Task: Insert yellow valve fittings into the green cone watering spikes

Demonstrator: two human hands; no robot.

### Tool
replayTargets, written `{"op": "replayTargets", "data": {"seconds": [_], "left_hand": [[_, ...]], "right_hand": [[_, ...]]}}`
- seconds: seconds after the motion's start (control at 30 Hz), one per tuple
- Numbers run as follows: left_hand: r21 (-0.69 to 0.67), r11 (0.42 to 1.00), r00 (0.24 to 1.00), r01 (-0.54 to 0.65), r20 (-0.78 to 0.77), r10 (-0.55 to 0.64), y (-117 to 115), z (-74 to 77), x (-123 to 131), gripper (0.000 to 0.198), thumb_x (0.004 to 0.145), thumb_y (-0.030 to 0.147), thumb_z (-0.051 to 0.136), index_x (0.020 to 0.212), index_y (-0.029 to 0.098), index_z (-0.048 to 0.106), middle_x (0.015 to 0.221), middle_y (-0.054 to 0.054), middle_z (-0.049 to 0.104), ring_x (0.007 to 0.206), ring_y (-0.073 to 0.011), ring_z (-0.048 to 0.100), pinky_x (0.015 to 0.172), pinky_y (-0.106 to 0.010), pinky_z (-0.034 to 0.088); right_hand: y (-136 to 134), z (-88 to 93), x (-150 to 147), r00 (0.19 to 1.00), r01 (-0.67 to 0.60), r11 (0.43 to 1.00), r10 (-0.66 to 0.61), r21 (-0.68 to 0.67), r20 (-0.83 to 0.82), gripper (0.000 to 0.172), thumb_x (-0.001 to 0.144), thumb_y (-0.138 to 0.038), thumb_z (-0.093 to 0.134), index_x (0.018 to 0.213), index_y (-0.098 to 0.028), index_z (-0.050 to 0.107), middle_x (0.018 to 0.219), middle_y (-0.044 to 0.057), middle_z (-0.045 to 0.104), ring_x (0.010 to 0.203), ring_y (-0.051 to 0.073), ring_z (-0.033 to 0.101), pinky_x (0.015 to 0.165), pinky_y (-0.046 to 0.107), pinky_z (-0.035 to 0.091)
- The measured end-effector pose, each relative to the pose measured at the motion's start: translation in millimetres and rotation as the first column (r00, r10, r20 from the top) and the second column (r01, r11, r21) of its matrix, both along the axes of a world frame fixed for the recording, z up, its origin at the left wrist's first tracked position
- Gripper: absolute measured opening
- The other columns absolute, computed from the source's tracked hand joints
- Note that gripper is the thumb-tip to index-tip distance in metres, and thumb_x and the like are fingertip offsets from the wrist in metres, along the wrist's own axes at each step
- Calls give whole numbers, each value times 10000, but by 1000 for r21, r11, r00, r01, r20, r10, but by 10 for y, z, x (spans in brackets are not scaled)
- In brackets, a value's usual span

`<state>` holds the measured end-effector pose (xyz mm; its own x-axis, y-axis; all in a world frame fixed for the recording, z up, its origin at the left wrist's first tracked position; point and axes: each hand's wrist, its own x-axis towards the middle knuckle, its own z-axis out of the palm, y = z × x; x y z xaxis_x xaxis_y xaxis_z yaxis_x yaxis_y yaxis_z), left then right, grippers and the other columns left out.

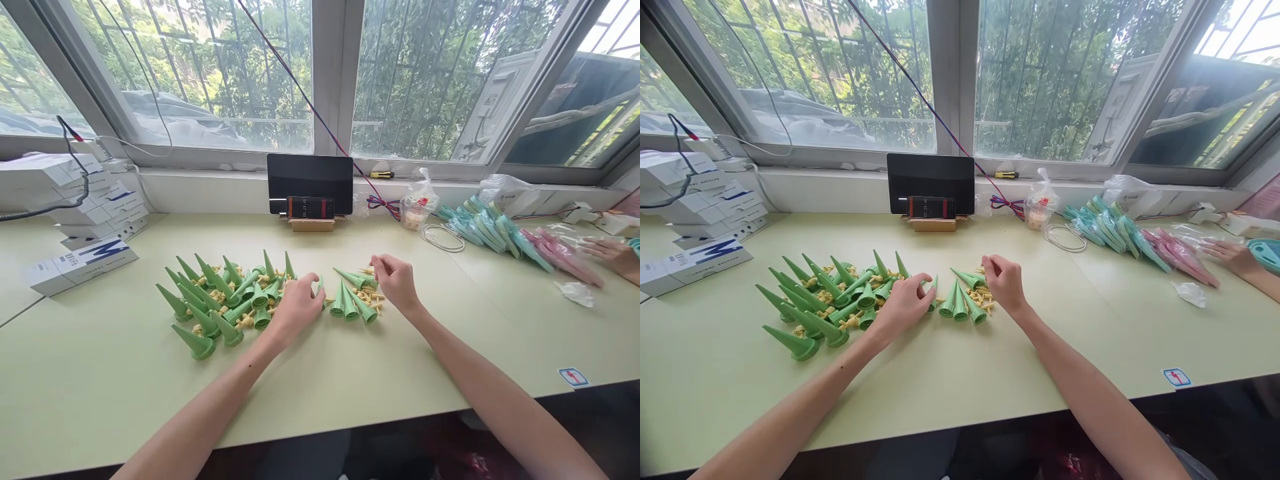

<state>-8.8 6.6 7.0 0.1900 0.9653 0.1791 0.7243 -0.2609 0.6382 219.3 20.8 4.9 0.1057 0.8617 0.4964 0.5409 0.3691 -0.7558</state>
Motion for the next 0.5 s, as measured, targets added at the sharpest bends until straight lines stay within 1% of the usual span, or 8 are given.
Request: {"op": "replayTargets", "data": {"seconds": [0.1, 0.2, 0.27, 0.33, 0.4, 0.5], "left_hand": [[26, 1000, 1000, 10, -17, -9, -7, 8, 4, 346, 917, 367, 459, 1081, 145, 669, 613, -26, 620, 628, -206, 593, 585, -281, 418], [87, 996, 999, 9, -51, -5, 10, 16, 5, 319, 926, 362, 459, 1018, 153, 682, 621, -29, 613, 633, -206, 590, 602, -286, 419], [146, 989, 998, 6, -65, 4, 25, 26, 9, 299, 932, 350, 461, 962, 158, 689, 648, -33, 614, 617, -192, 567, 616, -289, 416], [226, 974, 998, 15, -59, -2, 32, 41, 22, 282, 938, 332, 466, 905, 163, 690, 688, -36, 614, 593, -167, 528, 629, -288, 413], [305, 951, 999, 46, -29, -39, 24, 56, 42, 266, 940, 317, 479, 863, 167, 685, 715, -34, 610, 584, -146, 498, 631, -278, 408], [380, 916, 988, 128, 33, -151, -15, 63, 81, 252, 948, 309, 492, 852, 173, 681, 690, -18, 591, 567, -125, 476, 614, -253, 401]], "right_hand": [[26, -22, 24, 1000, 12, 1000, -12, -2, 14, 436, 956, -503, 461, 680, -193, 593, 533, -8, 521, 505, 140, 467, 577, 278, 392], [33, -31, 36, 1000, 17, 1000, -17, 0, 18, 449, 956, -509, 456, 658, -196, 576, 534, -4, 524, 510, 141, 475, 584, 277, 401], [32, -31, 40, 1000, 20, 1000, -20, 3, 13, 429, 954, -508, 460, 693, -194, 592, 538, -7, 521, 509, 141, 476, 577, 273, 403], [36, -32, 47, 999, 38, 999, -38, 18, -1, 388, 949, -502, 470, 769, -191, 618, 557, -9, 525, 518, 143, 487, 569, 268, 406], [53, -41, 65, 998, 67, 997, -66, 40, -21, 344, 940, -487, 488, 856, -186, 631, 586, -6, 539, 541, 148, 516, 576, 265, 418], [114, -77, 119, 996, 91, 995, -90, 49, -17, 288, 915, -440, 527, 926, -175, 639, 631, 4, 583, 583, 154, 557, 614, 269, 446]]}}
